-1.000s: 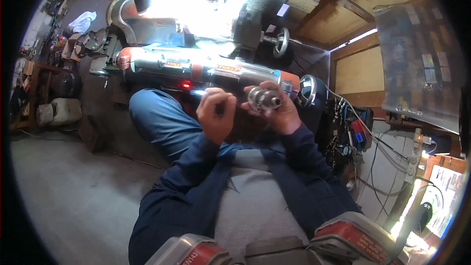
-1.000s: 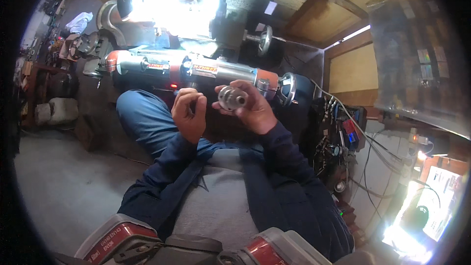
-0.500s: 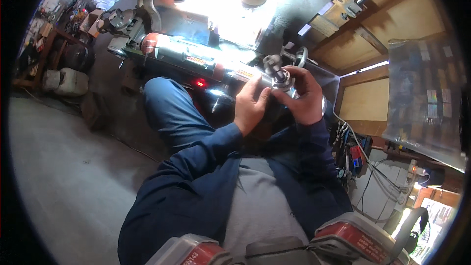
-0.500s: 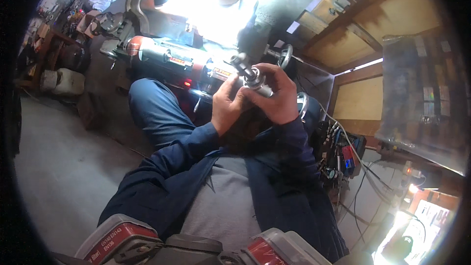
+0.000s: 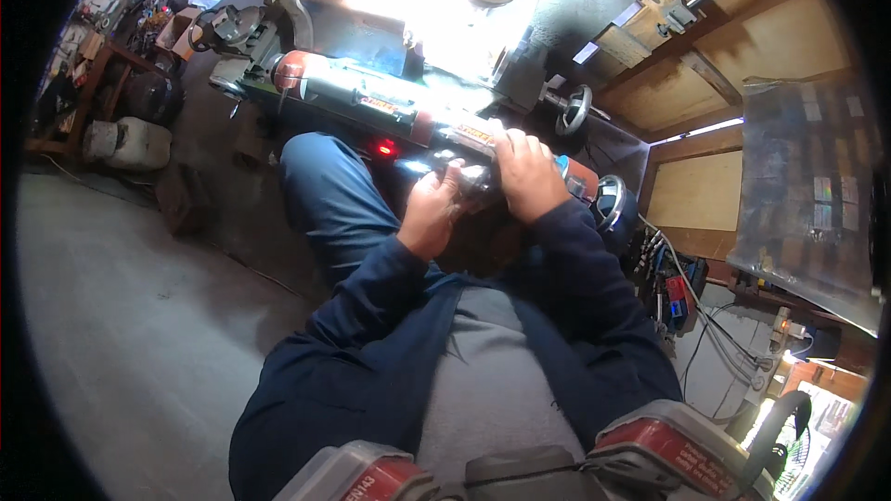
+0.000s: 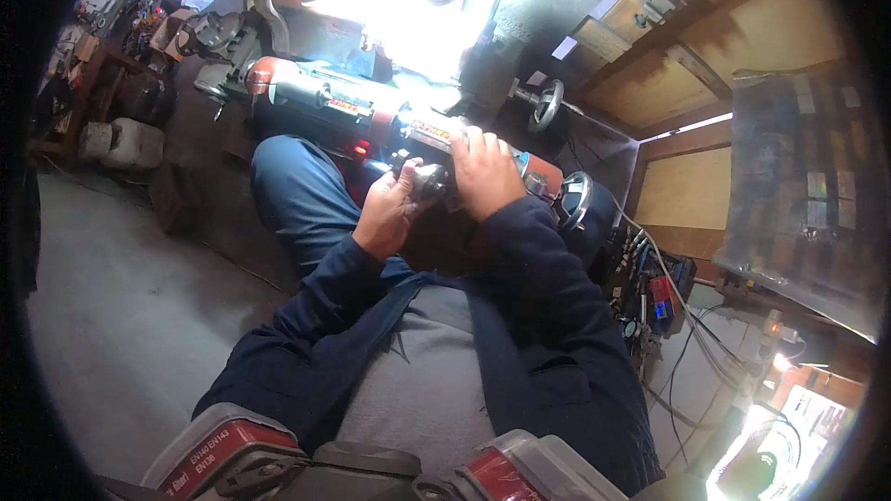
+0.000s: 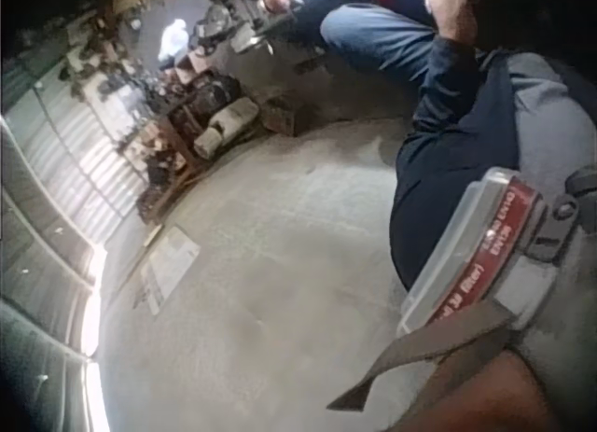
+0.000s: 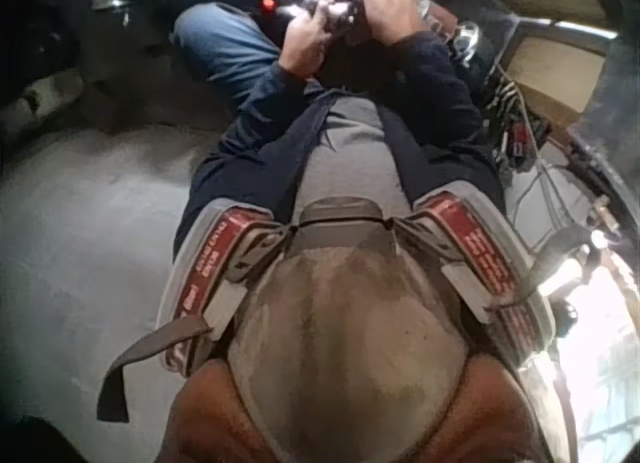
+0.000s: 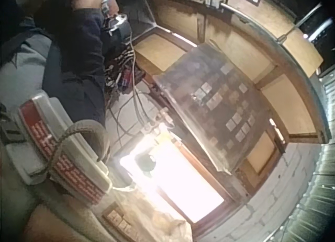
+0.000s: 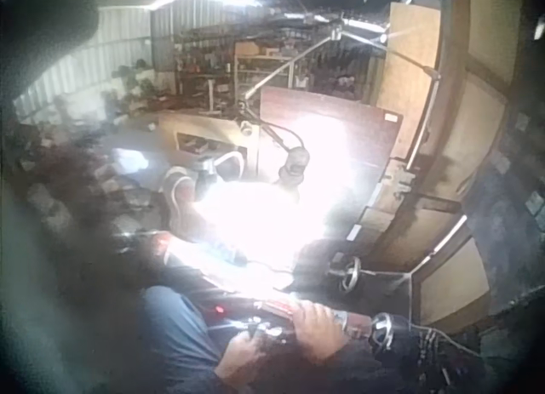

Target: Polishing or grinding a metal camshaft using a stationary machine in a workshop.

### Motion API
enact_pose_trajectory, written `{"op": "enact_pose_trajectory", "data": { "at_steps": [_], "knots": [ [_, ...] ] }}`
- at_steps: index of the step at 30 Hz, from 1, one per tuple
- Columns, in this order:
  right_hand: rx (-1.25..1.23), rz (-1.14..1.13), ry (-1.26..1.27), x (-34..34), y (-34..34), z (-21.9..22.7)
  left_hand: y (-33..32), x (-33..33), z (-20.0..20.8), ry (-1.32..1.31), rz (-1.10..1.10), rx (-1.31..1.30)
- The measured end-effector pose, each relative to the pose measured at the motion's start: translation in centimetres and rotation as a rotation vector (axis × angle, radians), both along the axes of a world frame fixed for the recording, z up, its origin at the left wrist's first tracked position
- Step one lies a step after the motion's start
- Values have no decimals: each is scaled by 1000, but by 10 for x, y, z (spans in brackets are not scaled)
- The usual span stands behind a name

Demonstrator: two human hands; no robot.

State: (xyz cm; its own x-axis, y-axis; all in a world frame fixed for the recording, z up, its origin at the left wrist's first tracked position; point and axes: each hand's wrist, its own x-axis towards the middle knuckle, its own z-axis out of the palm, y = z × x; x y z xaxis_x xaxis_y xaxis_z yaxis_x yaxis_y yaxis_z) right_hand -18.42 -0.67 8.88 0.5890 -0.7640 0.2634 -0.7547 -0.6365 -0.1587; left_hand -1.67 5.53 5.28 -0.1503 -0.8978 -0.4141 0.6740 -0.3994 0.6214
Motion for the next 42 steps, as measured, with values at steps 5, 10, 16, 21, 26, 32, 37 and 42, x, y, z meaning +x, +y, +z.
{"op": "enact_pose_trajectory", "data": {
  "at_steps": [5,10,16,21,26,32,37,42],
  "knots": [
    [96,-147,251,5,-26,-25,-12,0,-23,95,-48,-64],
    [802,134,214,-21,-85,-9,-30,-5,-26,43,-54,-65],
    [779,18,193,-18,-70,0,-36,-1,-11,-147,-94,-52],
    [723,0,168,-14,-62,8,-41,-12,-35,185,51,-37],
    [429,242,-106,14,-27,10,-42,-22,-44,187,209,-59],
    [294,154,-35,18,-24,2,-37,-8,-40,261,102,-91],
    [377,179,-101,20,-24,16,-31,4,-22,238,81,-63],
    [383,-34,-323,38,-60,25,-38,0,-46,466,65,-109]
  ]
}}
